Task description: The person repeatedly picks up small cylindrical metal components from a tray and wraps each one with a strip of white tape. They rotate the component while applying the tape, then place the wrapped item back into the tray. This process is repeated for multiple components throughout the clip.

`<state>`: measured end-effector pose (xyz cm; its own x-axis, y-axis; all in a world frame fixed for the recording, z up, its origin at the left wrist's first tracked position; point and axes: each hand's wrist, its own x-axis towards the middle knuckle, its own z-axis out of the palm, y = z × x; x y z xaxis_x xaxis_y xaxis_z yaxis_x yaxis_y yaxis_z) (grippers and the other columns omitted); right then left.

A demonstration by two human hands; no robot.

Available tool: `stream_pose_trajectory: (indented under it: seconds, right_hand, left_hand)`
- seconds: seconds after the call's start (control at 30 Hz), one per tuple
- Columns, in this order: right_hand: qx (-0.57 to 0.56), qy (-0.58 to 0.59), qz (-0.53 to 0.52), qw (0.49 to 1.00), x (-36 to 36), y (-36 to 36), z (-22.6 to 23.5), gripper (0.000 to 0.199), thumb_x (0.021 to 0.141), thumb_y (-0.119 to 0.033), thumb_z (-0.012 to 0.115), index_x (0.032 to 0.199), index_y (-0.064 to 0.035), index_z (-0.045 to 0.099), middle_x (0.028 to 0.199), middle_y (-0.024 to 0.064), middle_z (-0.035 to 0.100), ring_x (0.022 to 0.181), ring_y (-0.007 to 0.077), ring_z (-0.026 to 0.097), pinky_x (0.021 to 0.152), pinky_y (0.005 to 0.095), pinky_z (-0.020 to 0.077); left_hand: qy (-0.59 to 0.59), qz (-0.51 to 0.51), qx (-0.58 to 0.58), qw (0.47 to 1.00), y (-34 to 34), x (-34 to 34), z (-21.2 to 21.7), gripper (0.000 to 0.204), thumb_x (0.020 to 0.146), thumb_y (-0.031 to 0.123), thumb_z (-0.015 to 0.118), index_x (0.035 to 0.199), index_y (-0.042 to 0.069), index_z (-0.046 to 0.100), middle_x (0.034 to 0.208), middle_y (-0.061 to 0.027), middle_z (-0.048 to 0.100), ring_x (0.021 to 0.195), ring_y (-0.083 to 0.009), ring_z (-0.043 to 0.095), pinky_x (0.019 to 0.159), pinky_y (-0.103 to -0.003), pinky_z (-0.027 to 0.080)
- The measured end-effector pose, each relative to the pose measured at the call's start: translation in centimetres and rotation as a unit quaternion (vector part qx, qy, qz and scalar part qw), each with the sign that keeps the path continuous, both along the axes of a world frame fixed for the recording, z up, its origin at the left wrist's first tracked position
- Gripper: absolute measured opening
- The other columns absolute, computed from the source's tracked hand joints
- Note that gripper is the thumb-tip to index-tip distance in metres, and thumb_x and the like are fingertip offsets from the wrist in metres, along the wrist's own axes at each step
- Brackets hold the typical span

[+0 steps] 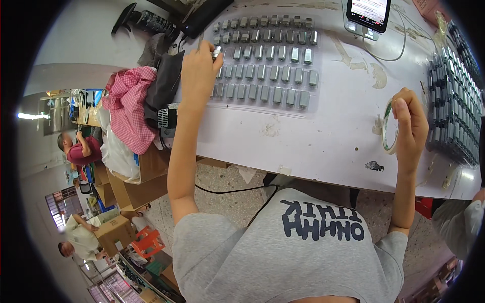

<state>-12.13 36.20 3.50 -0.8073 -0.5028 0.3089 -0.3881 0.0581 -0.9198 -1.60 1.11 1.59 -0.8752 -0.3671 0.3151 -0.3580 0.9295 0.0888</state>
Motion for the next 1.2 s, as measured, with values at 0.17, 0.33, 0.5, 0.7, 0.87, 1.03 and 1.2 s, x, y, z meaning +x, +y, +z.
stream_pose_trajectory:
  seconds: [0.17, 0.33, 0.5, 0.7, 0.87, 1.03, 1.2]
  right_hand:
    - [0.019, -0.008, -0.003, 1.000, 0.0, 0.0, -0.2, 0.017, 0.085, -0.007, 0.043, 0.070, -0.0022, 0.040, 0.067, -0.0003, 0.036, 0.063, 0.0066, 0.032, 0.058, 0.0193, 0.0280]
    - [0.030, -0.010, 0.005, 0.999, 0.3, -0.2, -0.2, 0.016, 0.085, -0.006, 0.045, 0.070, -0.0018, 0.040, 0.067, 0.0002, 0.037, 0.062, 0.0071, 0.032, 0.058, 0.0197, 0.0286]
    - [0.034, 0.004, 0.013, 0.999, 0.5, -0.3, -0.4, 0.015, 0.084, -0.005, 0.046, 0.071, -0.0013, 0.041, 0.067, 0.0013, 0.039, 0.062, 0.0083, 0.033, 0.059, 0.0203, 0.0297]
    - [0.065, 0.024, 0.020, 0.997, 0.4, -0.5, -0.4, 0.016, 0.085, -0.009, 0.045, 0.072, -0.0019, 0.045, 0.066, 0.0015, 0.043, 0.065, 0.0106, 0.036, 0.068, 0.0233, 0.0303]
    - [0.114, 0.041, 0.031, 0.992, 0.8, -0.7, -0.8, 0.017, 0.086, -0.013, 0.045, 0.073, -0.0041, 0.049, 0.063, 0.0001, 0.044, 0.069, 0.0109, 0.037, 0.075, 0.0249, 0.0278]
    - [0.069, -0.042, 0.013, 0.997, 1.0, -0.9, -1.1, 0.017, 0.086, -0.015, 0.045, 0.075, -0.0039, 0.051, 0.062, 0.0003, 0.045, 0.072, 0.0117, 0.037, 0.076, 0.0243, 0.0281]
    - [0.070, -0.020, 0.013, 0.997, 1.1, -1.0, -1.0, 0.013, 0.085, -0.013, 0.046, 0.077, -0.0046, 0.053, 0.065, 0.0000, 0.048, 0.071, 0.0112, 0.040, 0.078, 0.0256, 0.0276]
  left_hand:
    - [0.016, -0.081, -0.108, 0.991, -0.2, -0.7, -0.6, 0.015, 0.073, 0.015, 0.061, 0.084, 0.007, 0.055, 0.076, -0.0057, 0.055, 0.073, -0.0223, 0.050, 0.068, -0.032, 0.037]
    - [0.050, -0.100, -0.132, 0.985, 0.2, 0.2, -1.9, 0.018, 0.071, 0.010, 0.060, 0.089, 0.007, 0.058, 0.079, -0.0039, 0.052, 0.079, -0.0207, 0.049, 0.072, -0.032, 0.037]
    - [0.016, -0.080, -0.159, 0.984, 0.7, 1.1, -1.4, 0.024, 0.073, 0.007, 0.057, 0.097, 0.010, 0.061, 0.082, -0.0030, 0.053, 0.081, -0.0195, 0.049, 0.073, -0.032, 0.036]
    - [0.092, -0.061, -0.101, 0.989, 0.4, 0.4, 0.6, 0.022, 0.076, 0.007, 0.054, 0.096, 0.012, 0.062, 0.082, -0.0025, 0.053, 0.081, -0.0204, 0.048, 0.073, -0.033, 0.036]
    - [0.067, -0.137, -0.033, 0.988, -0.1, -0.9, 0.7, 0.019, 0.077, 0.008, 0.055, 0.094, 0.013, 0.062, 0.087, -0.0049, 0.052, 0.084, -0.0229, 0.048, 0.075, -0.034, 0.037]
    - [0.026, -0.154, 0.004, 0.988, 0.1, -1.2, -0.7, 0.021, 0.075, 0.013, 0.059, 0.095, 0.011, 0.060, 0.093, -0.0086, 0.051, 0.091, -0.0260, 0.045, 0.078, -0.035, 0.038]
    - [-0.018, -0.165, 0.032, 0.986, -0.2, -1.2, 0.3, 0.031, 0.076, 0.014, 0.060, 0.104, 0.007, 0.052, 0.090, -0.0064, 0.053, 0.089, -0.0203, 0.047, 0.076, -0.031, 0.038]
